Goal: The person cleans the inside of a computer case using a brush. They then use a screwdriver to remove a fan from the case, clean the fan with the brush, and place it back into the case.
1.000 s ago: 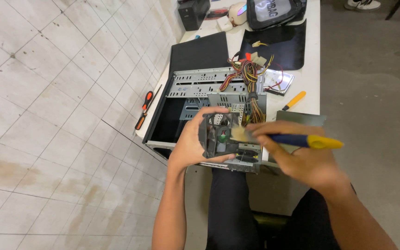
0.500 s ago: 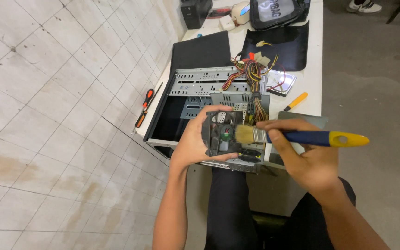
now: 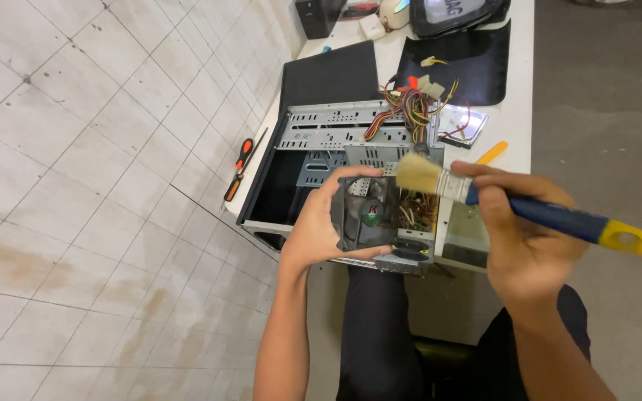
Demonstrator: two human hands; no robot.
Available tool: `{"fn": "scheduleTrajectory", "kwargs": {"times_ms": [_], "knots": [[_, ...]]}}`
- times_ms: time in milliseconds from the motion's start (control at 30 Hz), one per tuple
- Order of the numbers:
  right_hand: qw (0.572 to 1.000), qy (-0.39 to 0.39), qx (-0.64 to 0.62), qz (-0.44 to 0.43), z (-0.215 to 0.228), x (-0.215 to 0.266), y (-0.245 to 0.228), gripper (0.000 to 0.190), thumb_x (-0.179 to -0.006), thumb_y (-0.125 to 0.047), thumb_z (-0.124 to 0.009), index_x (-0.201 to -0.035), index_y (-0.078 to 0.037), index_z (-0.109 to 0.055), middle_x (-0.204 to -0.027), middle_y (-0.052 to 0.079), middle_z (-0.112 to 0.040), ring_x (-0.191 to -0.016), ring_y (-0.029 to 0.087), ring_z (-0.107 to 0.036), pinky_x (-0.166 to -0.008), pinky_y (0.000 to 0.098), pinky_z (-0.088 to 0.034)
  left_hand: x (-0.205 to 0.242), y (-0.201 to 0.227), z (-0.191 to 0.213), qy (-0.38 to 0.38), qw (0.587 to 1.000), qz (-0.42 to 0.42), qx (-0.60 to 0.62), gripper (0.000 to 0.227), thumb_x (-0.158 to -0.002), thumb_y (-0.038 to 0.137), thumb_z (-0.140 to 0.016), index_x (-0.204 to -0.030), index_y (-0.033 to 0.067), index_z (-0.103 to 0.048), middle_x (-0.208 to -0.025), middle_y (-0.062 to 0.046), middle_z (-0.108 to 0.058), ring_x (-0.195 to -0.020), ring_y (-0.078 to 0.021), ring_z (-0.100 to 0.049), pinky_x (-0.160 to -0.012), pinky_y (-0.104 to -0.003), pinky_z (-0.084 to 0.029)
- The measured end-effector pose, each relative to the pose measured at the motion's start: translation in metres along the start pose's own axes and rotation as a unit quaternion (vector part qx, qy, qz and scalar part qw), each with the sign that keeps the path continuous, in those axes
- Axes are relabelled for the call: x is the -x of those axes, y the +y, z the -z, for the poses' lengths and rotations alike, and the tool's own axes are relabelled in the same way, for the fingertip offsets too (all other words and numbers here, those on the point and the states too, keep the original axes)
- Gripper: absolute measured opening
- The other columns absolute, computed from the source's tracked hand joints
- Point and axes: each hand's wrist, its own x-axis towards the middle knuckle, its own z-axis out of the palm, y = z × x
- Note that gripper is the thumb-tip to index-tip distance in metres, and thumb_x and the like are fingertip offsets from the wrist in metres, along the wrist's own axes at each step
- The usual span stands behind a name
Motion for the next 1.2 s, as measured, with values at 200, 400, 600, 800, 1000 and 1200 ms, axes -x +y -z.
{"fn": "scheduleTrajectory", "kwargs": {"times_ms": [200, 400, 600, 800, 1000, 1200], "knots": [[0.967, -0.172, 0.118, 0.146, -0.001, -0.005, -0.011, 0.009, -0.094, 0.002, -0.070, -0.102, 0.003, -0.073, -0.119, 0.019, -0.075, -0.105, 0.025, -0.077, -0.094, 0.0296, -0.059, 0.001, -0.009, -0.002, 0.019, 1.000, 0.007, 0.002, 0.085, -0.063, 0.027, -0.095, -0.134, 0.0124, -0.051, -0.113, 0.000, -0.069, -0.101, -0.0116, -0.069, -0.092, -0.027, -0.056], [0.934, -0.207, 0.150, 0.248, 0.008, -0.003, -0.009, 0.012, -0.091, 0.002, -0.075, -0.103, -0.003, -0.074, -0.122, 0.014, -0.074, -0.107, 0.022, -0.077, -0.095, 0.0296, -0.060, 0.001, -0.003, -0.001, 0.014, 1.000, -0.009, -0.002, 0.084, -0.064, 0.028, -0.095, -0.135, 0.0098, -0.055, -0.138, -0.005, -0.060, -0.123, -0.0177, -0.065, -0.108, -0.032, -0.053], [0.915, -0.216, 0.138, 0.312, 0.009, -0.011, -0.008, 0.017, -0.096, 0.010, -0.063, -0.111, 0.006, -0.070, -0.126, 0.026, -0.069, -0.118, 0.038, -0.073, -0.108, 0.0416, -0.059, -0.001, -0.003, -0.001, 0.021, 1.000, -0.019, -0.010, 0.088, -0.064, 0.030, -0.094, -0.138, 0.0071, -0.053, -0.139, -0.008, -0.062, -0.131, -0.0219, -0.061, -0.117, -0.036, -0.048], [0.933, -0.205, 0.183, 0.234, 0.008, -0.011, -0.029, 0.012, -0.094, 0.006, -0.070, -0.105, 0.004, -0.072, -0.122, 0.019, -0.073, -0.104, 0.028, -0.076, -0.096, 0.0353, -0.061, -0.001, -0.003, -0.002, 0.014, 1.000, -0.008, 0.022, 0.084, -0.065, 0.025, -0.095, -0.138, 0.0123, -0.056, -0.137, -0.003, -0.063, -0.121, -0.0157, -0.065, -0.108, -0.031, -0.053], [0.947, -0.223, 0.082, 0.218, -0.016, -0.002, -0.017, 0.008, -0.093, 0.002, -0.071, -0.100, 0.000, -0.073, -0.122, 0.017, -0.072, -0.111, 0.027, -0.077, -0.098, 0.0328, -0.063, -0.001, -0.005, 0.000, 0.008, 1.000, -0.006, 0.003, 0.076, -0.069, 0.031, -0.092, -0.134, 0.0118, -0.058, -0.134, 0.001, -0.063, -0.099, -0.0094, -0.064, -0.089, -0.025, -0.051], [0.974, -0.165, 0.084, 0.131, -0.005, -0.007, -0.016, 0.012, -0.098, -0.003, -0.064, -0.105, 0.005, -0.069, -0.117, 0.020, -0.075, -0.108, 0.029, -0.078, -0.082, 0.0275, -0.064, 0.001, -0.012, -0.002, 0.032, 0.999, -0.019, -0.038, 0.091, -0.062, 0.034, -0.096, -0.138, 0.0079, -0.054, -0.137, -0.007, -0.063, -0.128, -0.0215, -0.064, -0.111, -0.036, -0.052]]}}
